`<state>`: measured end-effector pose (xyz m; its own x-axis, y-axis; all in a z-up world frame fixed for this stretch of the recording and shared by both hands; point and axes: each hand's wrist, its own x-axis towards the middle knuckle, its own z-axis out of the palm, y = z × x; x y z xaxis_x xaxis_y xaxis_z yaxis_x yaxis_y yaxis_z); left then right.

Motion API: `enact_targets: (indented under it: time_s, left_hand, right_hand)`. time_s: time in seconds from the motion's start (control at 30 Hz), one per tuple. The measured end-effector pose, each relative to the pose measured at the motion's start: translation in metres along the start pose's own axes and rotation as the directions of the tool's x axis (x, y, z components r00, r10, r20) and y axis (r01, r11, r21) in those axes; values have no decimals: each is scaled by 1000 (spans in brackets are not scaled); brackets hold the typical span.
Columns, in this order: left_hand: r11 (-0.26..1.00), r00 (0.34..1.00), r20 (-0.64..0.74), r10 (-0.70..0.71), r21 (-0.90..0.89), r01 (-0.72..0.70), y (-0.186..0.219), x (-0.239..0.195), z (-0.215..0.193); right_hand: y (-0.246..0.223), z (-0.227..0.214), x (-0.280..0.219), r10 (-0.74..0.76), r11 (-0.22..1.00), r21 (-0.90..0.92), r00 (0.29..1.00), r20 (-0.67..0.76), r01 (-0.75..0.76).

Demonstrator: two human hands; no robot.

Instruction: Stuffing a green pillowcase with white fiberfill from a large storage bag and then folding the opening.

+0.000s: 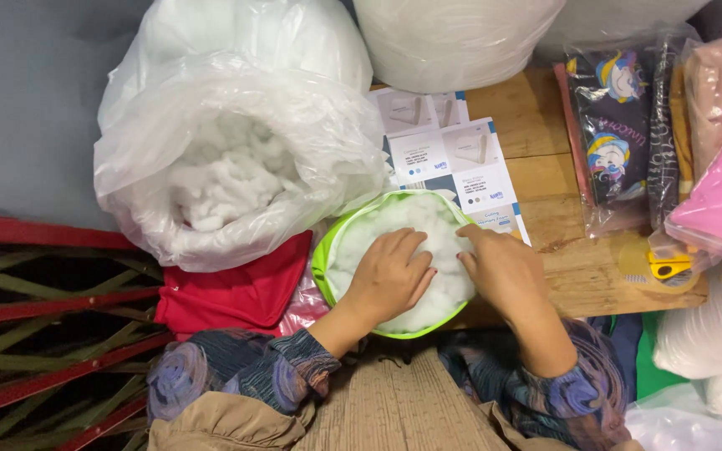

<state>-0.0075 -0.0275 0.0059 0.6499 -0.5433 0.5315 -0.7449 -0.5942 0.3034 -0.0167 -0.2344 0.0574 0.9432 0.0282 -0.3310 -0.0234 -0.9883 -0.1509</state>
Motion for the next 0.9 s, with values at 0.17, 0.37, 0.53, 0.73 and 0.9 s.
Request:
enact_targets:
  time_s: [0.17, 0.37, 0.53, 0.73, 0.9]
  left_hand:
    - [977, 981, 92, -172, 141, 158, -13, -13, 2]
    - [910, 730, 543, -415, 251, 331, -14, -12, -2]
    - [884, 627, 626, -463, 279, 375, -24, -17, 5]
    - [882, 643, 608, -466, 254, 398, -35, -17, 10]
    - [919, 839, 413, -355, -12, 394, -30, -6, -18]
  right_hand:
    - [-38, -6, 7, -139, 965, 173, 943, -303, 198]
    - [-63, 58, 40, -350, 927, 0, 865, -360, 375]
    - [-52, 86, 65, -298, 954, -70, 912, -282, 290]
    - [-40, 82, 80, -235, 969, -108, 961, -145, 221]
    - [-35, 22, 54, -335, 902, 245, 934, -124, 356]
